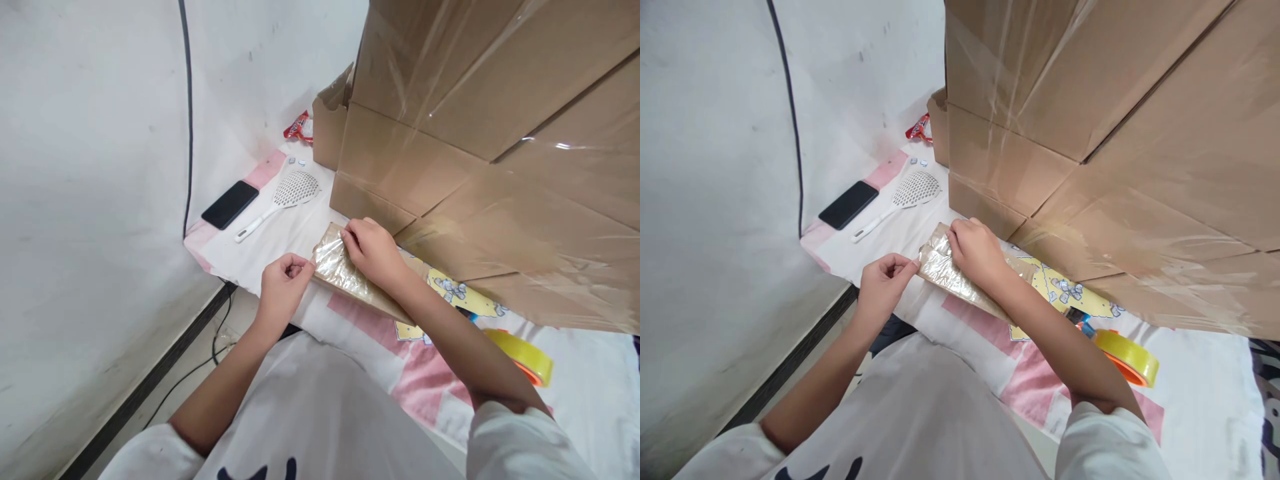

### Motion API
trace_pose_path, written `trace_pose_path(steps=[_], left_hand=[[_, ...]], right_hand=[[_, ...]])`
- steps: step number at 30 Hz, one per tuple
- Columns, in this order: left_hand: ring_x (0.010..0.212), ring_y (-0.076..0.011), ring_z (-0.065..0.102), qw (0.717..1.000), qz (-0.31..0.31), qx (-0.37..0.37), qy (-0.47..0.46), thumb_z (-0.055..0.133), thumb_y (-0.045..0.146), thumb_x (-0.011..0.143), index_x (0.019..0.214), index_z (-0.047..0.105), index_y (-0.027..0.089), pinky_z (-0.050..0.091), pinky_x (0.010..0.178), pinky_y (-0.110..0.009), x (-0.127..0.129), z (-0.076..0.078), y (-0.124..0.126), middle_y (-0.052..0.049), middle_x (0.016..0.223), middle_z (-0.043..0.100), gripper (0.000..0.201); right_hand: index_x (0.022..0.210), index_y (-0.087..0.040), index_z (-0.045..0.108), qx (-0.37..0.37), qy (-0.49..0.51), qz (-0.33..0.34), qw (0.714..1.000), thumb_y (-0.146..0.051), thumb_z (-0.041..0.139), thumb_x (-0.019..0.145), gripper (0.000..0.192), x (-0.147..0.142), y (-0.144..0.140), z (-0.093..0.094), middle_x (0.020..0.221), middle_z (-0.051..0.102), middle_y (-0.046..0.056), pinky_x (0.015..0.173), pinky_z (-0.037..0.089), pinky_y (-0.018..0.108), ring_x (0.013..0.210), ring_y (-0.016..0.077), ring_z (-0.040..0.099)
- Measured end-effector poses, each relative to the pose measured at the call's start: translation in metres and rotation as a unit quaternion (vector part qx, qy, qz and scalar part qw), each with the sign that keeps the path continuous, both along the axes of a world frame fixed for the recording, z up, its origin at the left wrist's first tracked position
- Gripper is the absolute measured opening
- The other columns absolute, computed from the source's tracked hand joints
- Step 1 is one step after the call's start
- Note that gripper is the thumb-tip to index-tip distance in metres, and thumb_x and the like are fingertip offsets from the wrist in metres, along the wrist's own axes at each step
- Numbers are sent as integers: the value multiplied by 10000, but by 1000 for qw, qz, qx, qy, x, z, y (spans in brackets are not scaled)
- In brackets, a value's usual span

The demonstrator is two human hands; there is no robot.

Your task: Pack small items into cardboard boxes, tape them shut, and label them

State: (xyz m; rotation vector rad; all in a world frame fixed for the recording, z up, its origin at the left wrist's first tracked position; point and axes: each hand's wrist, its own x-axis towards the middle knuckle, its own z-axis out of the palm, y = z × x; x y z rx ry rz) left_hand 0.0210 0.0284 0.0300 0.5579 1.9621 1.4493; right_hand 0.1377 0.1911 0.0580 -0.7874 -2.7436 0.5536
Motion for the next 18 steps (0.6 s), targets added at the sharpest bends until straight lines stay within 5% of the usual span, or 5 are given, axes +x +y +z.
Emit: trace_pose_path(steps=[18], left_hand=[[600,-111,353,996,4,-25,83,699,385,827,717,587,207,297,590,-253,7,-4,-2,57,621,345,237]], right_hand=[[748,-207,570,-5,-9,-37,999,-274,532,966,232,-3,1,0,772,694,56,675,342,327,807,223,578]])
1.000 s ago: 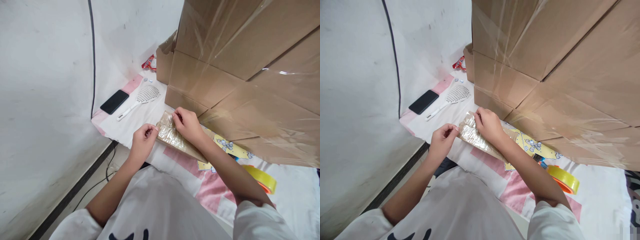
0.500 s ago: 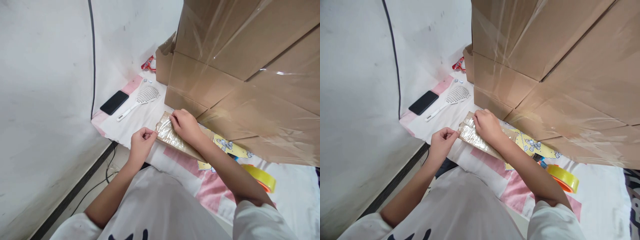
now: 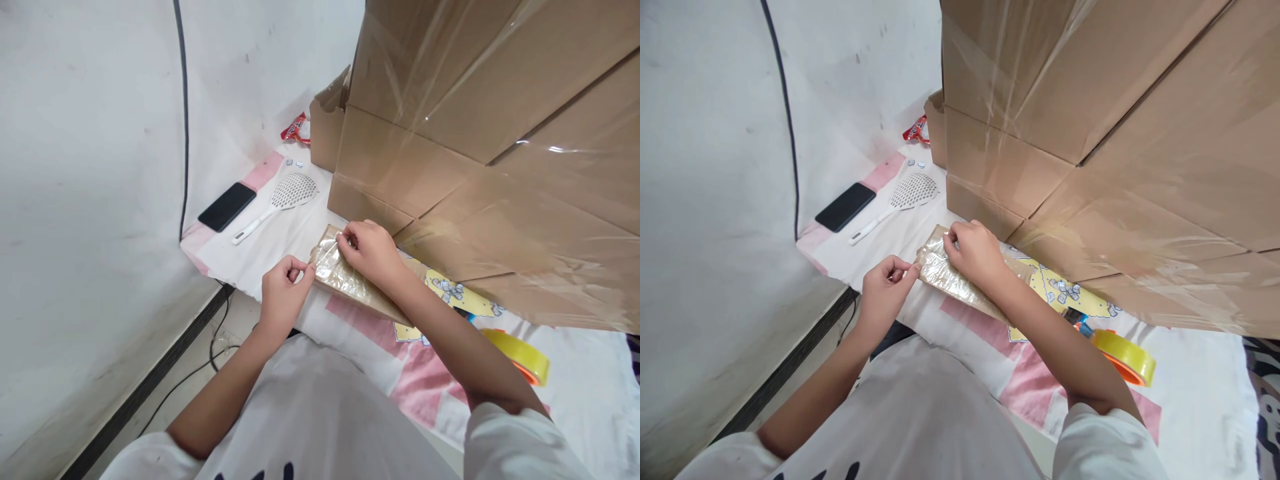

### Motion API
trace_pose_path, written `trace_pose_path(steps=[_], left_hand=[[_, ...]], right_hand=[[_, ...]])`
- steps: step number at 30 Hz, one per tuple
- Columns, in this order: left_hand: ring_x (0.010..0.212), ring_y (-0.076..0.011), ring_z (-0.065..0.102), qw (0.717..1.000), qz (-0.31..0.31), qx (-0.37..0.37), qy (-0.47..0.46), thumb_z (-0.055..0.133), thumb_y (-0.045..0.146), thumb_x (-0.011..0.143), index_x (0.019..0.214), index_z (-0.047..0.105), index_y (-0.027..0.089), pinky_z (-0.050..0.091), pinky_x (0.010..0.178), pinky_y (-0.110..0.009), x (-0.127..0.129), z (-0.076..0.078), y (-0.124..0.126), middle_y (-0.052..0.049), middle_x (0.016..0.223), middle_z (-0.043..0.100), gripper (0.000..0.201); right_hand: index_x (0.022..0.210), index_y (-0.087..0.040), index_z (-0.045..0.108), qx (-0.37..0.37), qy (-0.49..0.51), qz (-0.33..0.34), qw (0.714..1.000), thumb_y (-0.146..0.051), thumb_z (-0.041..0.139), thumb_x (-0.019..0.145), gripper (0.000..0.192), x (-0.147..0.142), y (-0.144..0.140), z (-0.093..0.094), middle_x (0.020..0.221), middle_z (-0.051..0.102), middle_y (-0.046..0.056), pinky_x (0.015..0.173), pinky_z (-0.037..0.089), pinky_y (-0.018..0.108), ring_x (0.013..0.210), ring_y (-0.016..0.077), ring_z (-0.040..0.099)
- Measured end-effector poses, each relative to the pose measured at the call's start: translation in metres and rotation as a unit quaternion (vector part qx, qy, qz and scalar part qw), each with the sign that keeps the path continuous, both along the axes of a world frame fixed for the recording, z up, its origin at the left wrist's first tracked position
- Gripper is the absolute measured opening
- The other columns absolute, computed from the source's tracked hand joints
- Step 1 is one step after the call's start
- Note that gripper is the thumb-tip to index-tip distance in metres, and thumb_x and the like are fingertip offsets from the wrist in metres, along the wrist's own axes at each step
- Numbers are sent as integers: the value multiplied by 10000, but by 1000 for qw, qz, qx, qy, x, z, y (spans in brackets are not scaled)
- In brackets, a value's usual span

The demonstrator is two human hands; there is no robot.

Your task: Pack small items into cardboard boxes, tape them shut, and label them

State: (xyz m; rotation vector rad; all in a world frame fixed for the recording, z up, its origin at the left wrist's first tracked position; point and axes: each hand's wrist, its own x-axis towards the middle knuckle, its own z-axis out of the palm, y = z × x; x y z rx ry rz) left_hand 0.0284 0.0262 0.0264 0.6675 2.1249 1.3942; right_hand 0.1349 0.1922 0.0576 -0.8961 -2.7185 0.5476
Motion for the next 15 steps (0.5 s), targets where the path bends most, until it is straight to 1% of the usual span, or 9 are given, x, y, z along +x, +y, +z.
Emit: trace_pose_path(steps=[4,10,12,13,15], left_hand=[[602,-113,364,1000,12,9,-7,695,377,830,720,572,210,318,597,-249,3,-3,-1,56,623,364,234],[618,-111,396,1000,15,15,-5,691,370,837,731,578,209,350,625,-245,4,-5,0,53,639,409,224],[622,-113,405,1000,17,17,-2,691,371,837,728,575,209,352,626,-246,4,-6,0,51,642,418,227],[624,-115,407,1000,19,18,0,690,372,835,724,571,209,352,625,-246,4,-6,1,50,641,418,230],[629,-119,413,1000,21,20,7,687,374,836,720,563,211,352,626,-248,5,-7,1,49,641,416,235]], right_hand=[[785,-209,592,1,-8,-7,1000,-310,530,984,231,1,1,-1,806,711,64,656,326,329,858,239,603],[788,-215,572,6,-20,-13,1000,-333,517,990,240,-1,0,-1,805,708,67,645,314,326,874,250,613],[876,-212,593,7,-27,-28,999,-373,561,969,189,-1,0,-1,823,703,73,644,316,323,863,256,619],[943,-207,599,6,-32,-42,999,-403,593,950,196,-2,1,-1,837,701,75,641,317,322,838,257,619],[1062,-196,587,3,-43,-69,997,-458,639,916,304,-2,2,-2,868,698,78,637,324,321,781,255,612]])
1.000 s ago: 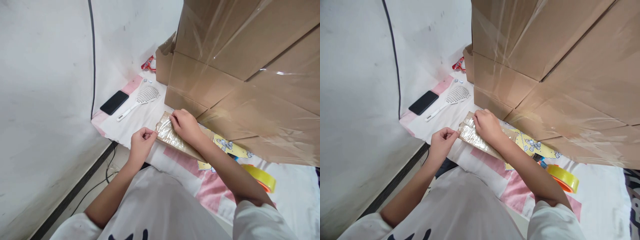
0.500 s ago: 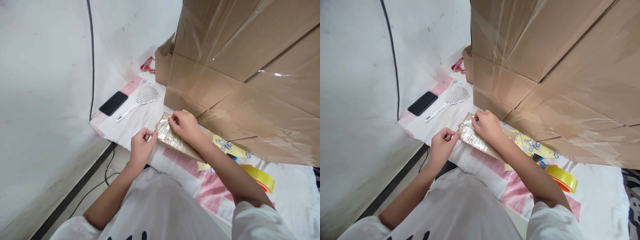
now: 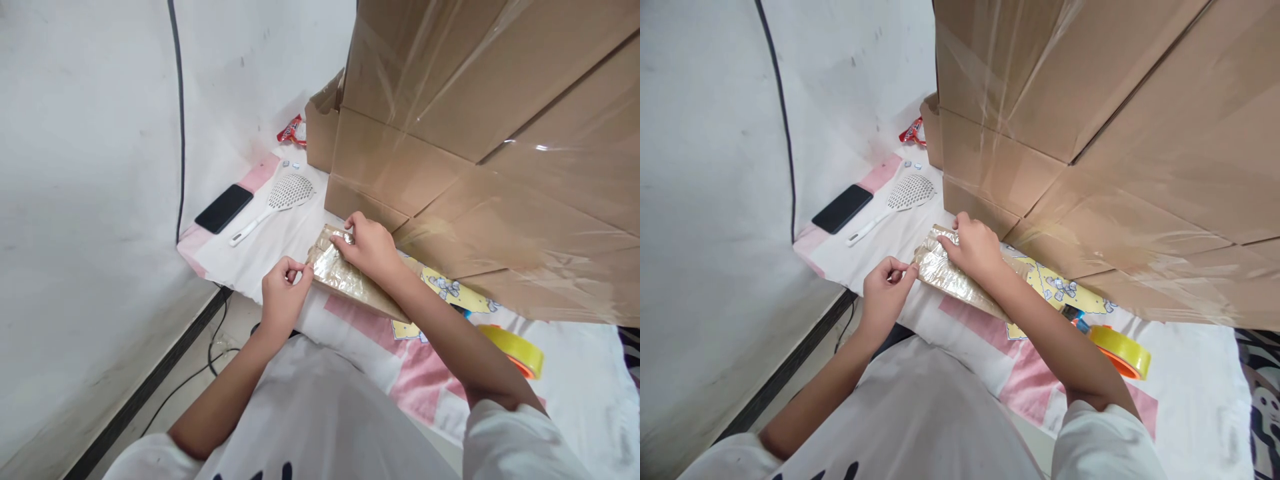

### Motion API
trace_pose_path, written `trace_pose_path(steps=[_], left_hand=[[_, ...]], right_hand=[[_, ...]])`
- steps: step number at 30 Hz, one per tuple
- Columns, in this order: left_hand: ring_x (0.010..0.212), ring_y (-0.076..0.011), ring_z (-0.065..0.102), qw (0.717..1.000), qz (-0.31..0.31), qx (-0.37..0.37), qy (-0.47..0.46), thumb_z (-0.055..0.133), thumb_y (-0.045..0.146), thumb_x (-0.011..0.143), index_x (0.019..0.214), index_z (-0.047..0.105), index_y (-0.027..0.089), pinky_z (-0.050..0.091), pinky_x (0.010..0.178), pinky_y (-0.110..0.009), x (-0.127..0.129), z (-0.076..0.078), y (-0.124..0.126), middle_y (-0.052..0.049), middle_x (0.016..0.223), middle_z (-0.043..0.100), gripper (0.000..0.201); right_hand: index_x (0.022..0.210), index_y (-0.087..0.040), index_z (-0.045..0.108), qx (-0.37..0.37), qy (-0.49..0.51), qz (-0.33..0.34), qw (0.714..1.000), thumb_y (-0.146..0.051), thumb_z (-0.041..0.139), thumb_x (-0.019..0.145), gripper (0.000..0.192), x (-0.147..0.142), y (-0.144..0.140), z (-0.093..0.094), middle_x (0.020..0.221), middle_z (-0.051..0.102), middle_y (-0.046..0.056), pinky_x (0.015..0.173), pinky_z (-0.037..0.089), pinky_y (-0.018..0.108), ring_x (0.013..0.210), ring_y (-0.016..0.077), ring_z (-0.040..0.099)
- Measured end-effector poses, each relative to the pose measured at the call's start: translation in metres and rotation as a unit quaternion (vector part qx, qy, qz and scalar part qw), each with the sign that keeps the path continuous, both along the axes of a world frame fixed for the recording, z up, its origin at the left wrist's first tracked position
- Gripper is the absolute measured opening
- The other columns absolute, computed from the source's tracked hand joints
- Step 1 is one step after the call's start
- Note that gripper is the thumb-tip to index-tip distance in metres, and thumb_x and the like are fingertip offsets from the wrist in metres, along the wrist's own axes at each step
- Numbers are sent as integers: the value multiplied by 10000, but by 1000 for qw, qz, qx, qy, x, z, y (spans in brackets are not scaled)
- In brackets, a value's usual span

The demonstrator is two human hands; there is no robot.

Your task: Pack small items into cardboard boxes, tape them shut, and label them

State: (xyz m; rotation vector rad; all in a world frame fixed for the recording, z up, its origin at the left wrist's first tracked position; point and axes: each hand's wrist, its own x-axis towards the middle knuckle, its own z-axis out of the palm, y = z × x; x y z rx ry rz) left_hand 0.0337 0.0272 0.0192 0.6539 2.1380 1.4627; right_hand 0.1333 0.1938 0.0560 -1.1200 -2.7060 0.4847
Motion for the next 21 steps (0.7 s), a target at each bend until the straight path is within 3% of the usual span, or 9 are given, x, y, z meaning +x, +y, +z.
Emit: trace_pose_path(steps=[3,5,7,10,14,16,21], left_hand=[[639,-124,414,1000,-1,3,14,667,378,856,731,554,216,359,638,-250,3,-3,0,47,654,404,233],[641,-126,409,999,6,1,35,661,379,870,746,534,221,363,642,-251,4,-4,-1,49,667,397,238],[647,-127,421,997,24,0,70,693,379,859,779,509,226,374,644,-253,3,-7,-2,50,692,411,253],[750,-152,529,983,27,39,178,720,333,859,906,553,226,442,724,-274,0,-11,-5,17,798,529,203],[1079,-233,647,907,-81,99,400,641,200,902,1040,676,229,456,959,-368,2,-21,-10,-87,1098,704,146],[1184,-267,644,881,-104,95,453,632,182,894,1102,692,227,439,1005,-403,7,-27,-13,-105,1190,721,221],[1228,-308,626,867,-90,60,486,654,189,870,1150,702,226,436,1015,-439,15,-37,-21,-108,1248,730,286]], right_hand=[[1093,-193,584,13,10,-8,1000,-452,632,917,317,2,0,-1,904,700,86,648,357,329,786,258,611],[1088,-190,606,35,53,24,998,-386,597,941,245,6,-1,0,938,712,96,701,411,346,870,266,622],[1084,-191,652,48,111,102,987,-316,532,975,205,11,-1,1,975,737,100,803,463,364,970,262,631],[1138,-219,715,28,158,259,952,-271,462,1008,289,18,-1,5,1101,775,77,993,480,379,1148,233,650],[1332,-259,678,-24,105,417,903,-330,505,1015,368,23,-1,13,1374,700,25,1205,369,431,1403,225,552],[1401,-244,636,-32,71,440,894,-368,518,1024,414,24,-3,18,1452,639,34,1250,311,461,1459,243,496],[1475,-232,574,-36,34,451,891,-389,526,1040,465,28,-5,23,1520,569,82,1283,240,516,1521,264,403]])
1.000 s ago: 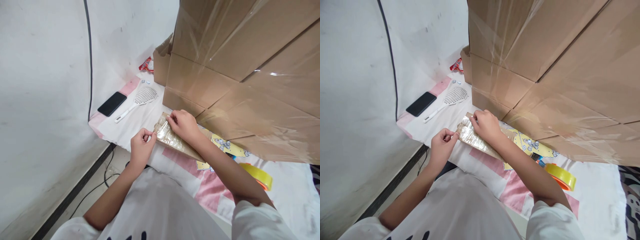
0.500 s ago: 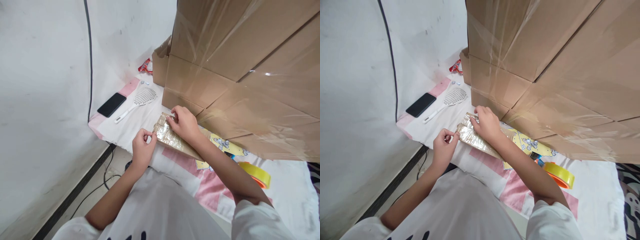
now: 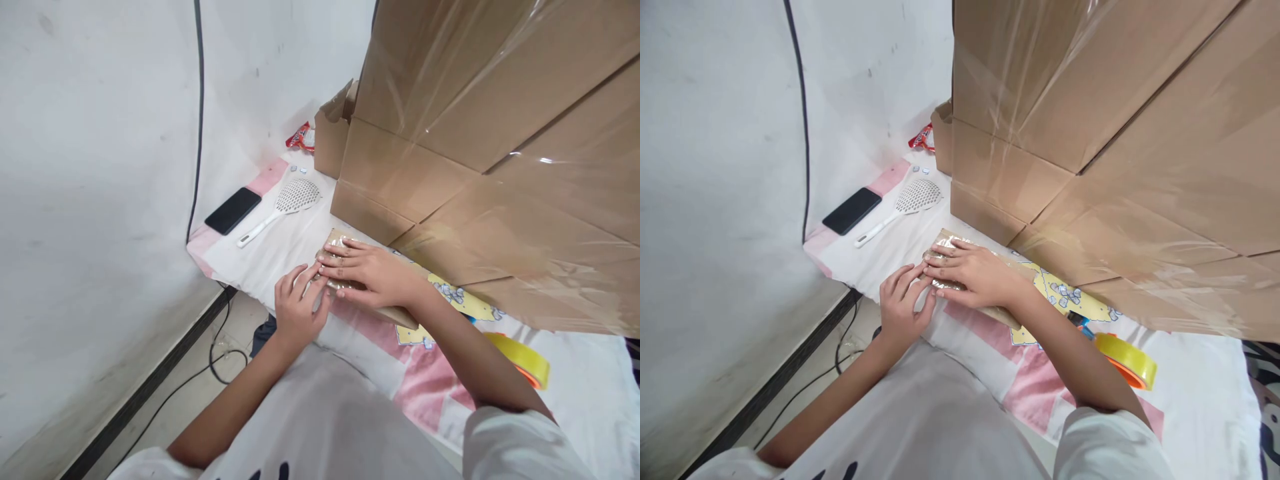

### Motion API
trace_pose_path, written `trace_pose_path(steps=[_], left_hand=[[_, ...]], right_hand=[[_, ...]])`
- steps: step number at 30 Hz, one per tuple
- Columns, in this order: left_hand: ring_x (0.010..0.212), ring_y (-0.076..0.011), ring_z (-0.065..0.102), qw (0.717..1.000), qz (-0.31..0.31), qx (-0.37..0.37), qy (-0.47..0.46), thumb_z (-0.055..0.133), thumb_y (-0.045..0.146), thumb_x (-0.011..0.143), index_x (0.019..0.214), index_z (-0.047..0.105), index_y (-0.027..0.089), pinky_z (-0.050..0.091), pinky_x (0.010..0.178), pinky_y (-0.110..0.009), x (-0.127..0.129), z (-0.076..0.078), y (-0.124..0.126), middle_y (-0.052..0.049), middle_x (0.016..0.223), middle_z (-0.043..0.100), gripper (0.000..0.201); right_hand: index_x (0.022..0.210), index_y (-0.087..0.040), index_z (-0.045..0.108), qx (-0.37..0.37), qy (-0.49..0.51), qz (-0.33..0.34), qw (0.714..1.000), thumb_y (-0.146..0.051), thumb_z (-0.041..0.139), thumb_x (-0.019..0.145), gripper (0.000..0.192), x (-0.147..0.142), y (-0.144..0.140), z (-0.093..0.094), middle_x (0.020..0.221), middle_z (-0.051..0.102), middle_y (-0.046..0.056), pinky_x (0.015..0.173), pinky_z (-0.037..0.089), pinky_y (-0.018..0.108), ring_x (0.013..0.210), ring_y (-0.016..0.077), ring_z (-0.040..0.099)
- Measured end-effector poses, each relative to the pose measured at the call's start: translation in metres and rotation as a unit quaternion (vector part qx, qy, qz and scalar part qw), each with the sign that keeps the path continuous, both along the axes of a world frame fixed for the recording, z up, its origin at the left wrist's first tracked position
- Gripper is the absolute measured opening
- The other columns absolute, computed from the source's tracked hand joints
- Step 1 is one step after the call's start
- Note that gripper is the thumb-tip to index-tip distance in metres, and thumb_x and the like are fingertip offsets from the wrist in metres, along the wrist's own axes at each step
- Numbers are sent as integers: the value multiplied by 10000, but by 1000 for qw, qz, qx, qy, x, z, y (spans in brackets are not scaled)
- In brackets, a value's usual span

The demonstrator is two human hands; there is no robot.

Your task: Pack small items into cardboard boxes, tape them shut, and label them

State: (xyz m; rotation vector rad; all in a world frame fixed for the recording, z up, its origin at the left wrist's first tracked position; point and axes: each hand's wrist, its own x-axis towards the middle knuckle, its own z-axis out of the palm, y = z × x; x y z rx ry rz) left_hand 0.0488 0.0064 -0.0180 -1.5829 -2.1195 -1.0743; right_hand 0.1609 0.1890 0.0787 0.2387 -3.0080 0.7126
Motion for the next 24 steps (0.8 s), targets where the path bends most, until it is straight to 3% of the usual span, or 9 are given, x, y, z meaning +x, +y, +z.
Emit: trace_pose_path(steps=[5,8,15,24], left_hand=[[1166,-301,630,1000,-4,12,2,664,155,856,1148,705,198,444,983,-438,-2,-1,0,-111,1263,730,298],[1151,-283,630,1000,-4,12,2,649,142,866,1144,708,196,443,971,-422,-2,-1,2,-99,1269,732,290],[1191,-291,587,999,-3,-44,-17,611,139,885,1261,675,179,440,1001,-440,6,1,-6,-114,1402,660,383],[1249,-333,540,993,0,-117,0,599,185,906,1398,580,162,418,1029,-488,10,4,-16,-112,1536,549,493]], right_hand=[[1565,-278,447,22,-12,16,1000,-416,514,1047,540,4,8,-7,1609,461,70,1296,204,535,1555,256,336],[1615,-245,346,70,-27,-22,997,-491,430,1066,607,6,12,-14,1656,375,59,1311,160,525,1582,253,267],[1593,-334,386,156,-54,-154,974,-500,323,1081,542,6,6,-19,1681,309,-26,1239,245,677,1598,343,188],[1597,-334,386,169,-61,-238,954,-527,320,1063,571,2,1,-22,1707,237,-37,1205,315,651,1604,352,152]])
